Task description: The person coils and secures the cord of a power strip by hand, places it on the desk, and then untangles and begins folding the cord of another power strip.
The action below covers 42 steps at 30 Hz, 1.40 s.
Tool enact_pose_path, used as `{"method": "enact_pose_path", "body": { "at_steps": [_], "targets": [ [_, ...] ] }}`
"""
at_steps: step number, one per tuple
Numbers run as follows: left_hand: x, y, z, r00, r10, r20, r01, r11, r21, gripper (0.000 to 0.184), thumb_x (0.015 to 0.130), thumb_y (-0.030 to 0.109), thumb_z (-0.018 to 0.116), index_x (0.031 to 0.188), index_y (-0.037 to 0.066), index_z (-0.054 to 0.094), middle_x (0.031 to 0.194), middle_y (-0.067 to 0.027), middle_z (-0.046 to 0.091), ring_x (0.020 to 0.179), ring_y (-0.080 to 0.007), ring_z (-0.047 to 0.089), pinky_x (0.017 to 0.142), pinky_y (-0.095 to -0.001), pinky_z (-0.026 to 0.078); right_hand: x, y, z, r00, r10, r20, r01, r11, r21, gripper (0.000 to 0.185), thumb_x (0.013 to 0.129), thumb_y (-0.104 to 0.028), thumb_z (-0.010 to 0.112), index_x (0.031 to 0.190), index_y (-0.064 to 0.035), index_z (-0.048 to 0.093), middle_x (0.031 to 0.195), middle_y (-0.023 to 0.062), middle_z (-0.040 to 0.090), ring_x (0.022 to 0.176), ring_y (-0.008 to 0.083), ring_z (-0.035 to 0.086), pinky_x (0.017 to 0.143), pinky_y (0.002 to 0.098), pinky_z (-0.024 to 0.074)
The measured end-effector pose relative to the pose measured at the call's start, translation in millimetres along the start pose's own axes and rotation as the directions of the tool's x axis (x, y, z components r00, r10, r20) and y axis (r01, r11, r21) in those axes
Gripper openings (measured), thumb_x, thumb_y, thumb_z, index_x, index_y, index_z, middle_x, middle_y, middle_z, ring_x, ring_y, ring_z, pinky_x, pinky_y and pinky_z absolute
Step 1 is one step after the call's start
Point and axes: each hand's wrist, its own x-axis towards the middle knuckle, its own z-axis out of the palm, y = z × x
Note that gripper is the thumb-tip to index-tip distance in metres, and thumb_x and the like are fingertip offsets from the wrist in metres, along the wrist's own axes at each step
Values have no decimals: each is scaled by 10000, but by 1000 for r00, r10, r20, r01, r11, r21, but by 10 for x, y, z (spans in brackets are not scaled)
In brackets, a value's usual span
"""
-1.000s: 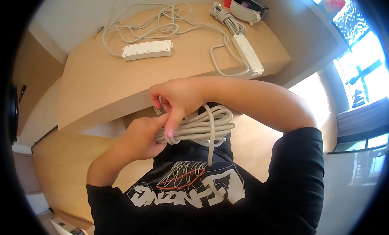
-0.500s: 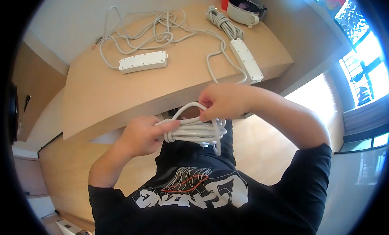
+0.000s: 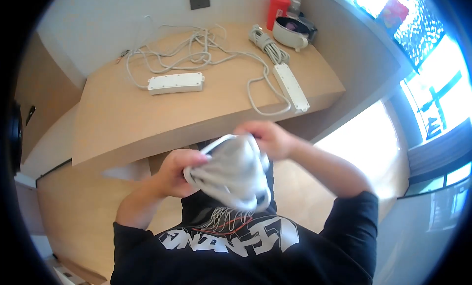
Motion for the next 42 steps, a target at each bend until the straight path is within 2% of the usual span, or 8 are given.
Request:
{"method": "enact_pose_path", "body": {
  "at_steps": [4, 13, 18, 22, 27, 32, 37, 42],
  "targets": [
    [-19, 192, 150, 801, -517, -302, 283, 771, -570, 770, 755, -87, 720, 1440, 64, 402, 1302, -122, 568, 1200, -210, 564, 979, -364, 480, -226, -131, 542, 963, -168, -212, 145, 982, -121, 185, 965, -122, 597, 1094, 3, 639, 977, 104, 666, 917, 167, 611, 838, 293, 485],
    [-93, 9, 464, 732, -529, -430, 648, 735, 199, 553, 830, 67, 692, 1322, 14, 445, 1073, -161, 665, 980, -302, 675, 828, -373, 531, -193, -676, 1100, 951, -40, -305, -127, 852, -508, 460, 809, -397, 767, 802, -3, 529, 643, 145, 568, 585, 353, 590, 535, 413, 462],
    [-166, 6, 591, 781, -456, -426, 620, 641, 451, 596, 820, 155, 691, 1324, -12, 419, 999, -200, 673, 906, -395, 673, 744, -427, 539, -172, -410, 1278, 843, -239, -482, -131, 778, -615, 386, 759, -312, 825, 830, -16, 587, 582, 62, 503, 508, 237, 517, 484, 358, 408],
    [-294, 81, 763, 902, -321, -288, 431, 631, 645, 776, 772, 181, 733, 1399, -66, 349, 1288, -297, 522, 1155, -460, 540, 1030, -451, 432, -163, -234, 1256, 759, -317, -568, -133, 779, -613, 475, 763, -438, 804, 855, -18, 602, 624, 97, 597, 550, 290, 614, 515, 360, 493],
    [-291, 329, 620, 968, -194, -162, 236, 922, 306, 1226, 628, 348, 925, 1460, -94, 140, 1259, -269, 509, 1133, -389, 555, 969, -469, 437, -378, -110, 991, 790, -410, -455, 257, 896, -361, 520, 718, -363, 877, 1038, -4, 680, 696, 48, 645, 530, 154, 583, 517, 258, 453],
    [50, 334, 132, 954, -299, 2, 298, 953, 46, 1017, 571, 297, 967, 1372, -10, 420, 1147, -124, 617, 1078, -252, 602, 985, -382, 441, -210, 203, 879, 702, -672, -236, 647, 741, -181, 488, 742, -385, 854, 1008, -11, 688, 628, 28, 565, 516, 193, 534, 520, 292, 405],
    [-40, 155, 361, 776, -624, 95, 593, 669, -449, 617, 689, 70, 862, 1231, 30, 569, 1116, -67, 670, 1043, -168, 633, 927, -335, 495, -101, 198, 719, 893, -428, -139, 424, 904, -59, 459, 764, -382, 832, 960, 2, 676, 612, 52, 520, 518, 195, 480, 523, 309, 402],
    [-130, -2, 403, 699, -697, -161, 643, 711, -285, 563, 722, 40, 823, 1221, 32, 561, 1059, -55, 681, 964, -150, 655, 845, -312, 519, -71, 187, 644, 939, -194, -284, 111, 952, -284, 400, 733, -366, 850, 862, -19, 699, 675, 96, 599, 550, 220, 566, 538, 305, 455]
  ]
}}
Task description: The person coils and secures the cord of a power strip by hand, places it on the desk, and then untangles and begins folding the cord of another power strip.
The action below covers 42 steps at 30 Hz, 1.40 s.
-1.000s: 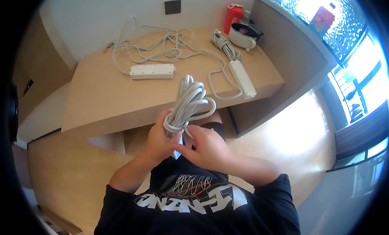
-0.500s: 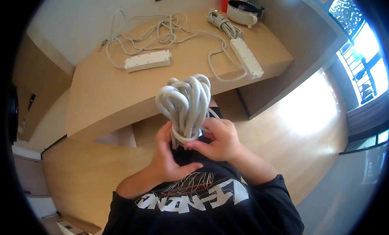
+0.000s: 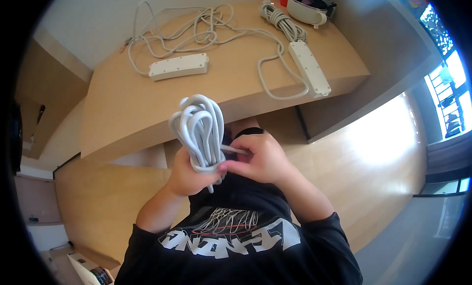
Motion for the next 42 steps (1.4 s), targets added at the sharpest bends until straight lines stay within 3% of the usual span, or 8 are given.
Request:
{"method": "enact_pose_path", "body": {
  "at_steps": [6, 10, 14, 15, 22, 30, 35, 42],
  "targets": [
    [182, -163, 246, 875, 254, -412, -37, 883, 467, 579, 728, 232, 836, 1203, 59, 552, 979, -108, 699, 869, -256, 709, 770, -351, 545, -36, -329, 308, 988, -17, -154, -34, 946, -323, 592, 753, -508, 786, 999, 6, 626, 715, 114, 609, 638, 306, 619, 570, 390, 495],
    [128, -69, 224, 953, 257, -158, -117, 798, 591, 661, 742, 265, 814, 1281, 52, 497, 1232, -194, 560, 1137, -360, 600, 902, -391, 498, 59, -136, 350, 973, -29, -230, -43, 953, -299, 593, 716, -494, 824, 979, 3, 638, 722, 107, 621, 618, 289, 627, 551, 366, 500],
    [51, -158, 36, 966, 256, -30, -252, 963, 101, 897, 712, 58, 818, 1430, 32, 281, 1316, -178, 497, 1260, -326, 523, 1030, -427, 434, 145, -10, 215, 977, -126, -173, 99, 983, -155, 599, 684, -459, 860, 1006, -1, 647, 726, 101, 616, 612, 287, 614, 550, 356, 497],
    [77, -156, -81, 952, 298, 69, -306, 929, 210, 938, 717, -27, 797, 1454, 44, 220, 1341, -158, 496, 1277, -279, 512, 1059, -430, 415, 167, -9, 176, 984, -113, -134, 100, 990, -98, 631, 680, -457, 869, 1051, 4, 649, 773, 113, 640, 646, 254, 627, 598, 321, 508],
    [256, -219, -250, 960, -53, 274, 136, 945, -297, 673, 730, 1, 826, 1314, 40, 495, 1238, -70, 599, 1151, -165, 578, 989, -342, 465, 285, 215, 531, 982, 50, -184, 86, 743, 664, 647, 742, -453, 847, 1117, 27, 630, 884, 60, 667, 783, 65, 563, 694, 253, 495],
    [247, -250, -360, 956, -225, 189, 280, 892, -356, 460, 752, -11, 787, 1174, 22, 608, 1033, -55, 669, 911, -136, 646, 786, -278, 534, 504, 150, 427, 980, 200, -4, -183, 907, 380, 495, 831, -285, 774, 1175, 39, 627, 781, 44, 653, 677, 79, 536, 663, 261, 490],
    [207, -107, -445, 961, -157, 228, 255, 819, -513, 403, 771, 18, 755, 1146, 13, 608, 973, -78, 677, 854, -152, 665, 767, -291, 540, 470, 133, 386, 989, -3, 148, -70, 871, 486, 910, 681, -287, 904, 1412, -9, 439, 847, -30, 508, 741, 57, 447, 645, 193, 398],
    [107, -342, -551, 936, -84, 343, 275, 782, -559, 525, 746, 16, 747, 1224, -8, 531, 1032, -156, 660, 938, -218, 671, 765, -347, 579, 353, 106, 447, 971, 120, 207, -206, 859, 468, 890, 644, -198, 927, 1385, -7, 473, 772, -43, 468, 674, 34, 361, 579, 184, 326]
  ]
}}
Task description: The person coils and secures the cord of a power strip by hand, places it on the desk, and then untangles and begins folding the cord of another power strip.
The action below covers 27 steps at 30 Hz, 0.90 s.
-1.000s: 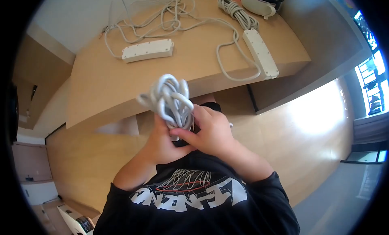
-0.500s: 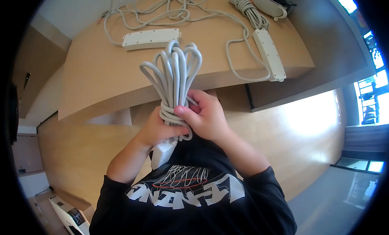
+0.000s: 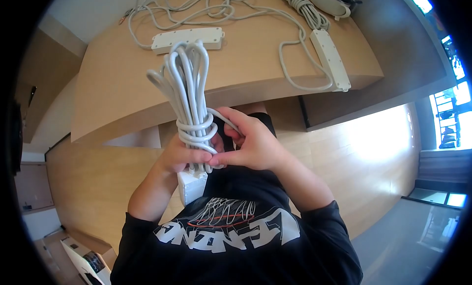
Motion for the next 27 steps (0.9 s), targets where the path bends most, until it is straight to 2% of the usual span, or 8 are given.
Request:
{"method": "enact_pose_path", "body": {
  "at_steps": [5, 8, 11, 14, 19, 22, 26, 27],
  "targets": [
    [-44, 20, 183, 997, -7, 75, 24, 974, -227, 647, 701, 15, 786, 1273, -17, 485, 1049, -247, 657, 860, -319, 697, 706, -411, 608, -18, -62, -11, 998, -58, 16, 60, 990, -131, 864, 636, -165, 935, 1361, 29, 508, 742, -97, 349, 668, 21, 285, 581, 169, 261],
    [-74, -9, 71, 994, -79, 75, 87, 991, -105, 588, 703, 25, 783, 1223, -8, 511, 1012, -233, 668, 802, -287, 699, 643, -374, 598, -57, -10, 43, 998, -44, -43, 38, 990, -137, 879, 616, -230, 950, 1337, 41, 527, 731, -97, 347, 660, 23, 289, 569, 178, 250],
    [-107, -70, -18, 986, -155, 63, 157, 987, -32, 480, 721, 23, 766, 1143, 2, 539, 943, -208, 678, 734, -252, 691, 580, -336, 573, -106, 27, 53, 996, -68, -60, 50, 967, -250, 856, 599, -267, 948, 1296, 29, 552, 713, -45, 459, 632, 54, 339, 542, 206, 324],
    [-144, 46, 103, 970, -237, 56, 241, 968, -75, 403, 736, 25, 753, 1086, 12, 554, 885, -183, 678, 696, -225, 680, 553, -314, 551, -100, 110, -63, 993, -112, 48, 120, 967, -226, 899, 579, -314, 953, 1301, 33, 544, 724, -36, 460, 639, 67, 338, 557, 212, 334],
    [-209, 32, 108, 963, -260, 72, 268, 951, -153, 364, 749, 24, 738, 1069, 4, 566, 866, -174, 667, 691, -227, 679, 557, -316, 558, -163, 220, -90, 996, 52, 77, -52, 999, -1, 656, 772, -252, 846, 1285, 25, 547, 800, -38, 476, 688, 48, 384, 608, 200, 358],
    [-206, -16, 90, 968, -243, 66, 250, 955, -157, 344, 764, 28, 733, 1066, 3, 568, 863, -169, 665, 694, -227, 679, 558, -319, 561, -188, 108, -24, 994, 38, 105, -47, 995, 85, 665, 777, -258, 845, 1297, 17, 535, 870, -40, 500, 740, 40, 395, 636, 190, 368],
    [-202, 0, 102, 965, -256, 65, 264, 946, -190, 320, 804, 55, 731, 1076, 8, 570, 852, -153, 663, 684, -220, 674, 552, -318, 554, -199, 213, -45, 993, 68, 93, -74, 995, 66, 636, 798, -264, 831, 1291, 11, 537, 924, -36, 519, 774, 32, 394, 685, 170, 385],
    [-208, 18, 119, 962, -267, 64, 274, 940, -203, 314, 814, 62, 731, 1079, 10, 571, 847, -148, 663, 680, -217, 672, 550, -318, 551, -195, 231, -83, 996, 59, 71, -61, 998, 35, 522, 855, -231, 777, 1257, 23, 565, 938, -9, 572, 797, 46, 461, 700, 200, 426]
  ]
}}
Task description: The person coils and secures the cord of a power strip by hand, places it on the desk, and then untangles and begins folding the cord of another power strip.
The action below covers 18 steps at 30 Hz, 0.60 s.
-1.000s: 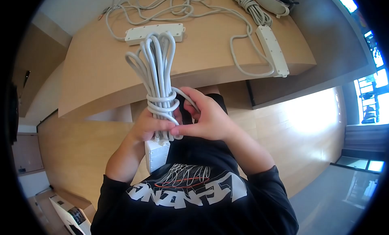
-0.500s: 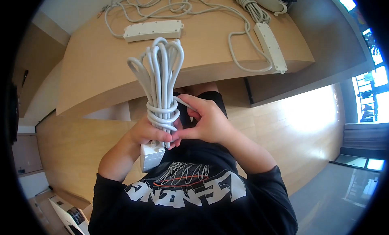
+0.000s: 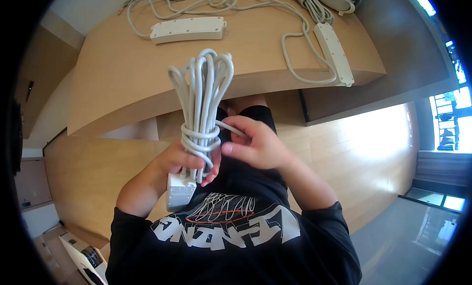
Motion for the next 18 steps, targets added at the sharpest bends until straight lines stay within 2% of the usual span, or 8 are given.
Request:
{"method": "enact_pose_path", "body": {
  "at_steps": [1, 3, 6, 9, 11, 14, 15, 18],
  "targets": [
    [-8, -10, 21, 1000, -7, -24, 8, 999, 34, 308, 818, 65, 733, 1077, 15, 575, 847, -142, 663, 677, -213, 670, 546, -318, 546, 35, 44, 35, 990, -104, -91, 101, 994, -29, 365, 913, -182, 704, 1189, 39, 610, 967, 24, 629, 861, 68, 531, 729, 248, 466],
    [-25, -42, 52, 997, -16, -75, 23, 995, 102, 295, 826, 71, 736, 1073, 23, 582, 847, -131, 663, 673, -207, 667, 538, -317, 537, -4, -96, -44, 997, 41, -72, -49, 992, -113, 294, 929, -152, 662, 1166, 20, 642, 954, 94, 691, 878, 153, 633, 765, 299, 497],
    [-22, -4, 71, 975, 9, -223, 55, 959, 276, 311, 808, 80, 771, 1068, 36, 606, 871, -72, 648, 693, -160, 641, 586, -307, 525, -73, -324, -9, 984, 78, -159, -144, 873, -467, 232, 931, -165, 632, 1102, -14, 669, 850, 152, 692, 809, 277, 675, 740, 356, 515],
    [-1, 60, 42, 949, 24, -313, 95, 929, 359, 341, 795, 92, 794, 1081, 42, 616, 904, -23, 628, 762, -113, 612, 669, -286, 507, -150, -435, -29, 982, 78, -169, -173, 723, -669, 198, 925, -197, 618, 998, -20, 667, 818, 201, 671, 790, 386, 651, 712, 430, 512],
    [3, 32, 21, 939, 71, -337, 73, 914, 398, 343, 790, 86, 794, 1082, 45, 618, 919, -13, 626, 796, -102, 606, 697, -276, 497, -216, -427, -75, 974, 140, -179, -227, 618, -753, 201, 926, -219, 618, 941, -21, 641, 810, 201, 671, 785, 390, 649, 693, 454, 501],
    [-50, 22, -12, 931, 51, -362, 87, 930, 357, 332, 791, 75, 785, 1079, 54, 622, 934, 1, 623, 833, -92, 593, 732, -266, 483, -250, -491, -108, 931, 310, -191, -342, 568, -749, 215, 922, -248, 626, 926, -33, 615, 781, 200, 663, 774, 396, 644, 675, 469, 492],
    [-50, 28, -8, 922, 94, -374, 55, 928, 370, 322, 791, 69, 779, 1069, 55, 617, 890, -16, 628, 779, -114, 611, 677, -281, 498, -260, -516, -116, 907, 376, -191, -388, 566, -727, 219, 920, -257, 631, 933, -39, 608, 769, 199, 660, 769, 398, 642, 671, 471, 491],
    [-52, 65, -49, 901, 185, -392, -23, 924, 382, 327, 791, 73, 773, 1067, 65, 599, 806, -55, 642, 657, -161, 649, 558, -318, 538, -385, -402, -181, 916, 292, -274, -400, 628, -668, 213, 930, -256, 618, 952, -47, 587, 751, 190, 656, 743, 401, 637, 663, 480, 487]
  ]
}}
